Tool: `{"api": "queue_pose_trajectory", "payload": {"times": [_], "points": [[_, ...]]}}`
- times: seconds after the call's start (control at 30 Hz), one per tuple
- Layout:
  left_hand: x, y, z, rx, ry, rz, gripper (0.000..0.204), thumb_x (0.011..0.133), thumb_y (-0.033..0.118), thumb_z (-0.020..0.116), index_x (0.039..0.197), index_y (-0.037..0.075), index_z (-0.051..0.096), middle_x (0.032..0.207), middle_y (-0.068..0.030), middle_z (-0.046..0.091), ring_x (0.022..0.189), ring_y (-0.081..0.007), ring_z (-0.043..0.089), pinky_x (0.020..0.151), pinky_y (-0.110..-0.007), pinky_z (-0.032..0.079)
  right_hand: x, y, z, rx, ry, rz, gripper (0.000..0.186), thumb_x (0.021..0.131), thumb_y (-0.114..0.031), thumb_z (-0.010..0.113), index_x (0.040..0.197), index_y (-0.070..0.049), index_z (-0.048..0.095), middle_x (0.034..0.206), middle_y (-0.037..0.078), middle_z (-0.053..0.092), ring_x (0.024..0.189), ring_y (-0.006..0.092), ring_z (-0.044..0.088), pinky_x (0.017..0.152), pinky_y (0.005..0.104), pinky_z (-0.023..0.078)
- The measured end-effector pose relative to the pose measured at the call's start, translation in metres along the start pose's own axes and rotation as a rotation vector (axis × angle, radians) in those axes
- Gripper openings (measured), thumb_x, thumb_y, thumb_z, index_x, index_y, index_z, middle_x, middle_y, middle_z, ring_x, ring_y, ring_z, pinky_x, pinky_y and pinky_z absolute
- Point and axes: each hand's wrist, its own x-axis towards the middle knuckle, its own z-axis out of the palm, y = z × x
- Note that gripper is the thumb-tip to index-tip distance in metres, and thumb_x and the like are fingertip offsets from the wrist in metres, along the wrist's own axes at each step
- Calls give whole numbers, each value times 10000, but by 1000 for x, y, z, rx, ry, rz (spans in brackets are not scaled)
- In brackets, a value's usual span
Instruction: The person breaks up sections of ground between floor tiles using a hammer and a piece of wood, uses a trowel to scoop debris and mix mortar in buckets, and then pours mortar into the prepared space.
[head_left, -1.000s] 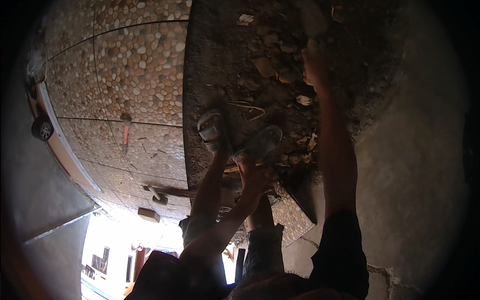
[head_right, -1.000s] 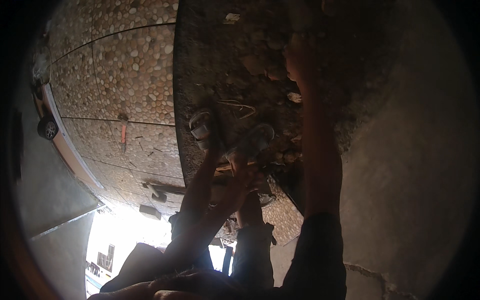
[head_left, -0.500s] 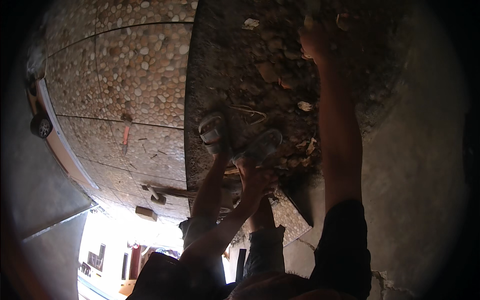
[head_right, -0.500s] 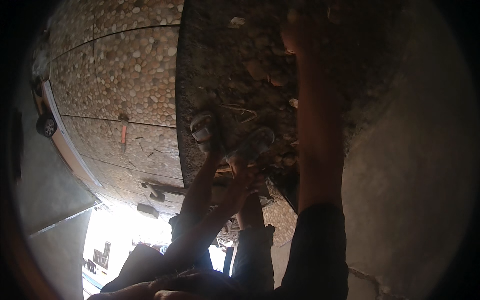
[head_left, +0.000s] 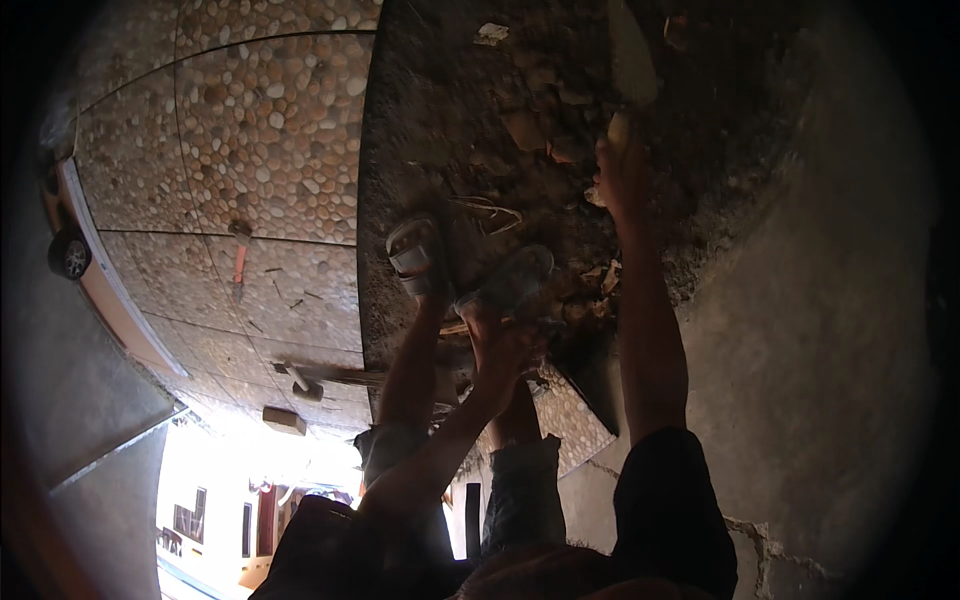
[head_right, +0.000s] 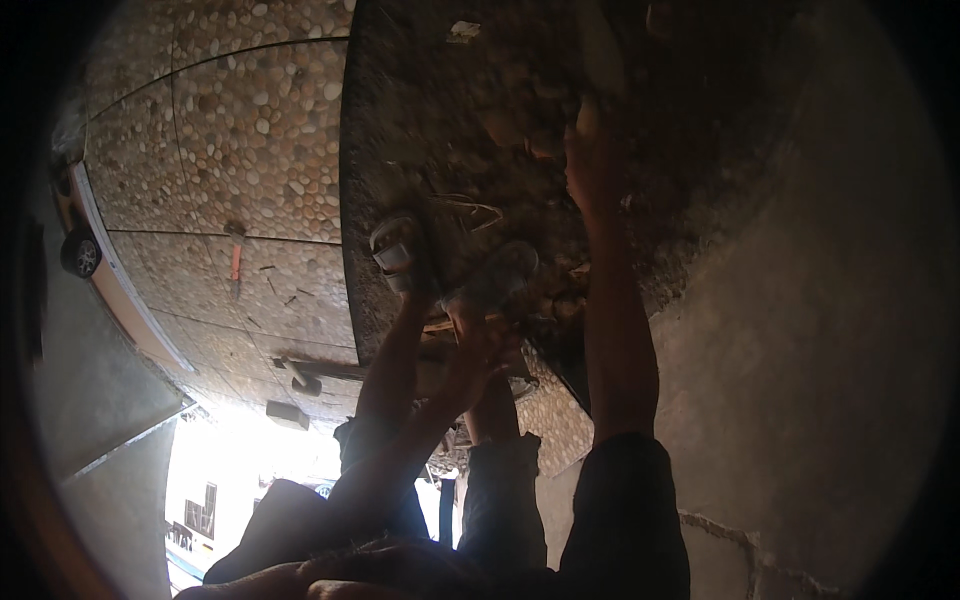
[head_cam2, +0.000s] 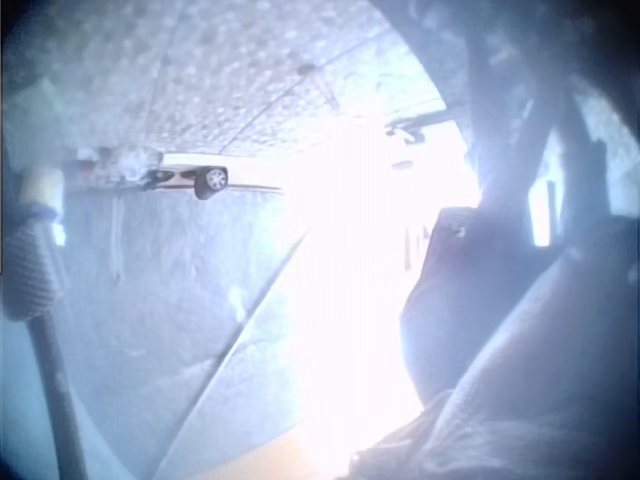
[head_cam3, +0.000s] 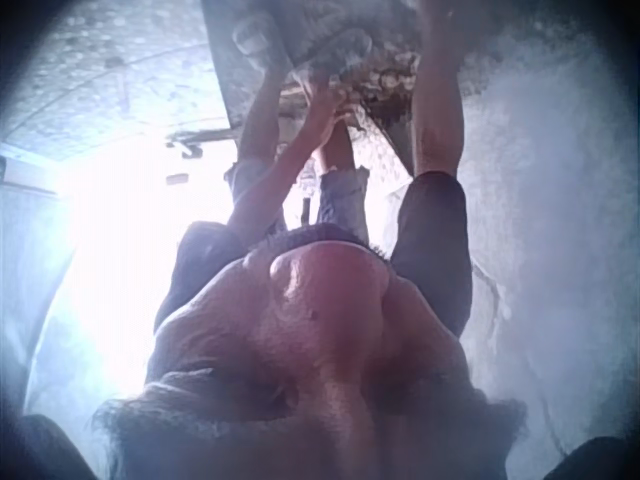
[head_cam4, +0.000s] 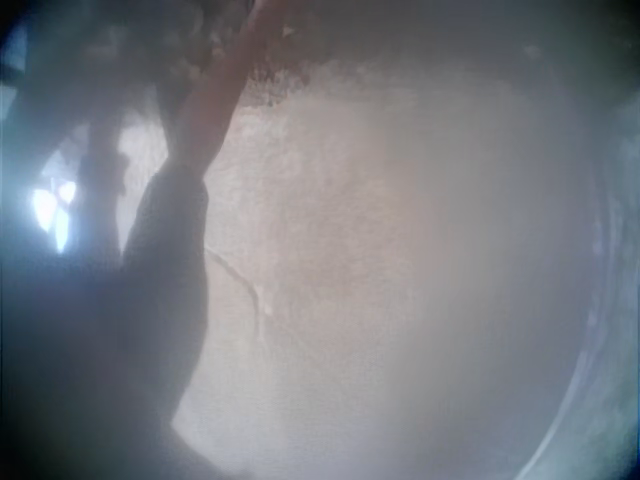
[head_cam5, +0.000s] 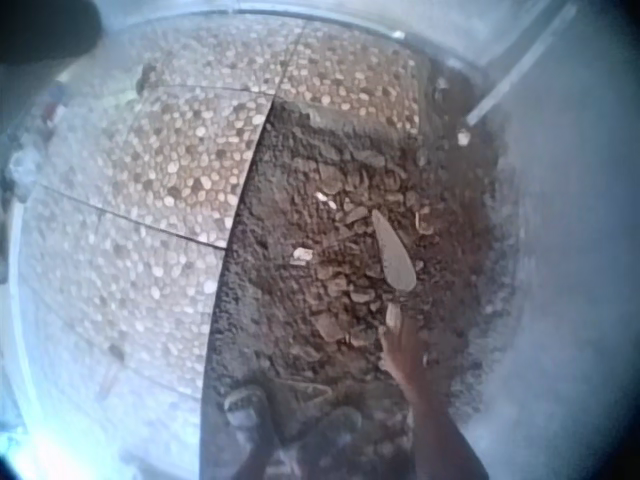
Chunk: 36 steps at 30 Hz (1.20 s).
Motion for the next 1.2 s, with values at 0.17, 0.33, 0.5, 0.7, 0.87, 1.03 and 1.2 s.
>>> {"api": "queue_pose_trajectory", "payload": {"times": [0.17,0.33,0.5,0.7,0.87,1.03,1.2], "points": [[-5,9,8,-5,20,-48,406,913,326,565,1209,57,494,1117,-81,596,986,-167,589,817,-314,468,-57,42,-6,-53,-97,-39,522,919,-406,492,1247,-3,434,1084,203,560,1016,324,563,875,445,442],[-4,2,7,26,16,-60,382,917,325,556,1188,60,509,1099,-73,598,976,-160,589,811,-314,467,-35,73,-47,-358,-74,-144,483,919,-396,487,1227,-25,497,1177,199,542,1078,365,533,940,438,401],[0,-18,-5,25,-5,31,358,926,327,540,1170,65,530,1075,-57,604,969,-145,586,811,-313,468,-15,81,-74,-308,25,-138,478,912,-412,487,1208,-37,517,1175,194,546,1065,387,530,941,451,399],[-1,-10,-1,80,-2,-51,397,932,348,523,1204,59,513,1109,-62,592,983,-154,581,835,-313,458,-41,69,-58,-477,74,-130,585,899,-509,461,1257,-48,490,1186,199,547,1091,384,527,927,459,409],[-2,-11,0,124,13,-48,434,937,364,509,1235,50,481,1125,-78,586,1011,-160,570,854,-320,453,-8,9,-50,-160,-124,99,611,904,-521,435,1300,-56,458,1221,202,531,1124,366,520,947,449,407],[-2,-8,1,153,-3,-49,457,936,379,507,1245,45,463,1136,-90,578,1038,-157,553,860,-321,451,58,8,-33,-204,73,-78,540,931,-436,434,1335,-77,425,1254,184,523,1160,351,501,973,448,391],[-1,-14,-1,160,1,-69,492,921,416,524,1232,40,461,1112,-81,578,1037,-159,554,853,-318,454,28,18,-40,-12,147,-18,456,940,-358,441,1295,-74,473,1269,183,513,1170,354,490,985,445,386]]}}
